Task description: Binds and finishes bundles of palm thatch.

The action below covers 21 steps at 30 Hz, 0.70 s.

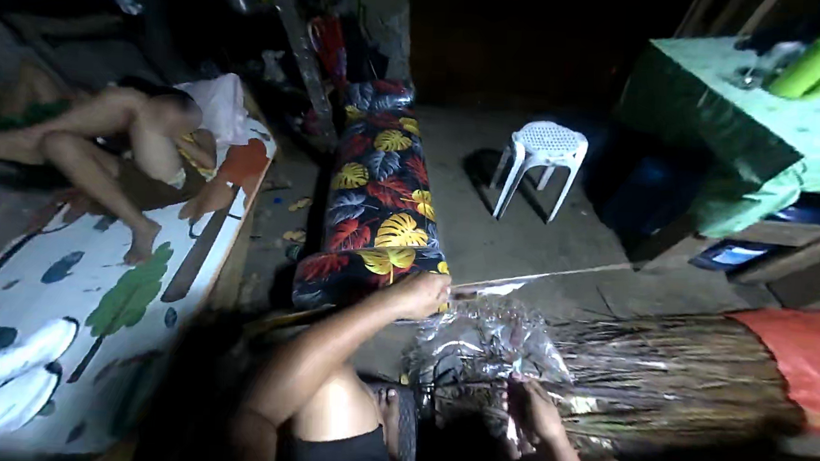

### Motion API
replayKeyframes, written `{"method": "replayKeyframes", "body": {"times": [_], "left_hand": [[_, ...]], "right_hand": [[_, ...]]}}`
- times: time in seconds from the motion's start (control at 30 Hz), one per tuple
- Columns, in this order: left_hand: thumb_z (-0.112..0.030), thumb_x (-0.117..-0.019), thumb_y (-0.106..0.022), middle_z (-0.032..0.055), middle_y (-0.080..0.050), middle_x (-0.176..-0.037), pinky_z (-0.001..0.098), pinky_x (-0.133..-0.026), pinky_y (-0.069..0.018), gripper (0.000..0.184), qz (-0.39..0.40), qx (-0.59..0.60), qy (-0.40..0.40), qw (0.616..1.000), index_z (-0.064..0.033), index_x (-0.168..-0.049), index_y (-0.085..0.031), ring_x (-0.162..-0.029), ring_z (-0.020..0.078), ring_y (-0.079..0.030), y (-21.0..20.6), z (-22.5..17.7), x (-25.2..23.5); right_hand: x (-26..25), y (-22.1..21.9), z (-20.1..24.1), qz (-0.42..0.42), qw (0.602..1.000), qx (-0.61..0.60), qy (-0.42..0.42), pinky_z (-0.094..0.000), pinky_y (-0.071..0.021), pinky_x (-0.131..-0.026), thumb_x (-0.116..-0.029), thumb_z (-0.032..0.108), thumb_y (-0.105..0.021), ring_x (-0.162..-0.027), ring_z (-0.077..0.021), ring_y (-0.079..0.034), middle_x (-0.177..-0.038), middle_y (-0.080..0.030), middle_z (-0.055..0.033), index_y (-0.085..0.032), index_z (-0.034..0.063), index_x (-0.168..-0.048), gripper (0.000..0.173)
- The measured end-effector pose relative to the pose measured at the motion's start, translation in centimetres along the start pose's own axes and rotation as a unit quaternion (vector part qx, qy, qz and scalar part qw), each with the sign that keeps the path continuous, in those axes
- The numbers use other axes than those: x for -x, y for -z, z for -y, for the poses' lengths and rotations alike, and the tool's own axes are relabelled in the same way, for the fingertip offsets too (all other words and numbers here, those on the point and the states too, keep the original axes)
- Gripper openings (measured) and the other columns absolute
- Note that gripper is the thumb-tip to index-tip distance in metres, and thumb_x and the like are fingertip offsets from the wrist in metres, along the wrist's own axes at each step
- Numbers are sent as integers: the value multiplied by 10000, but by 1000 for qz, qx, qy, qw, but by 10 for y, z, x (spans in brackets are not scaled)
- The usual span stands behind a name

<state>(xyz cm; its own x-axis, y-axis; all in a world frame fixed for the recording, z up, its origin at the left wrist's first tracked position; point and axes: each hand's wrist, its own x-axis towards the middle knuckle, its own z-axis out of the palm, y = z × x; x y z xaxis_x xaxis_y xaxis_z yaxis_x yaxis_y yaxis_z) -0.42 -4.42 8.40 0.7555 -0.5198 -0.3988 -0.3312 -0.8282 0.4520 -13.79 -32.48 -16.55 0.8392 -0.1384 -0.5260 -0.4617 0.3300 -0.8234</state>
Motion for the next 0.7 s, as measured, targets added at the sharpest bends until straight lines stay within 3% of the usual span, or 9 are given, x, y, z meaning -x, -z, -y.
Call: {"method": "replayKeyframes", "body": {"times": [0.03, 0.1, 0.17, 0.3, 0.4, 0.5, 0.6, 0.7], "left_hand": [[-226, -1118, -362, 256, -653, -1110, 584, -929, -505, 368, 13, 14, 4, 1000, 33, -1247, -590, -1038, 391, -655, 1, 0, 13], [-256, -1131, -337, 183, -621, -928, 456, -715, -543, 378, 49, 78, 29, 995, 20, -1219, -579, -754, 273, -626, -6, -1, 40], [-297, -1137, -325, 113, -596, -875, 349, -602, -517, 383, 81, 175, 68, 979, -14, -1244, -561, -635, 177, -574, -24, -4, 68], [-298, -1125, -363, 19, -558, -812, 238, -524, -482, 319, 82, 399, 98, 908, -66, -1252, -541, -567, 82, -528, -84, -14, 110], [-286, -1117, -375, -22, -516, -755, 200, -480, -451, 267, 77, 505, 74, 856, -87, -1192, -538, -527, 53, -488, -127, -21, 119], [-257, -1119, -386, -38, -490, -714, 186, -449, -394, 259, 49, 516, 72, 852, -70, -1170, -559, -500, 39, -435, -155, -30, 119], [-239, -1124, -369, -50, -476, -692, 166, -420, -368, 250, 43, 524, 72, 848, -74, -1137, -557, -474, 23, -409, -169, -36, 120], [-239, -1126, -326, -62, -443, -668, 167, -415, -351, 279, 39, 527, 49, 848, -94, -1072, -558, -464, 24, -381, -178, -34, 123]], "right_hand": [[9, -1, 1, 10, 1000, -21, 2, -355, -594, -533, -1114, 200, -386, -605, -185, -667, -820, -676, -103, -533, 6, -1219, 265], [23, -2, 4, 18, 999, -49, -3, -356, -590, -515, -1119, 206, -388, -595, -189, -659, -832, -663, -105, -518, 25, -1263, 265], [37, 2, 11, 25, 999, -46, -5, -324, -564, -484, -1126, 224, -368, -571, -171, -636, -834, -656, -102, -528, 38, -1280, 290], [64, 14, 25, 48, 999, -15, 19, -268, -509, -426, -1126, 260, -352, -515, -128, -597, -756, -658, -68, -588, 52, -1197, 323], [84, 17, 39, 111, 992, 28, 48, -276, -530, -461, -1107, 246, -359, -540, -130, -607, -771, -662, -68, -595, 36, -1210, 332], [127, 0, 68, 197, 974, 88, 63, -294, -558, -524, -1089, 283, -390, -581, -135, -617, -811, -660, -47, -567, 69, -1250, 321], [148, -20, 79, 267, 950, 147, 67, -265, -530, -499, -1086, 312, -424, -569, -113, -614, -843, -691, -38, -580, 60, -1250, 339], [149, -31, 64, 322, 928, 161, 93, -241, -490, -464, -1103, 311, -427, -534, -85, -593, -795, -697, -24, -630, 50, -1148, 334]]}}
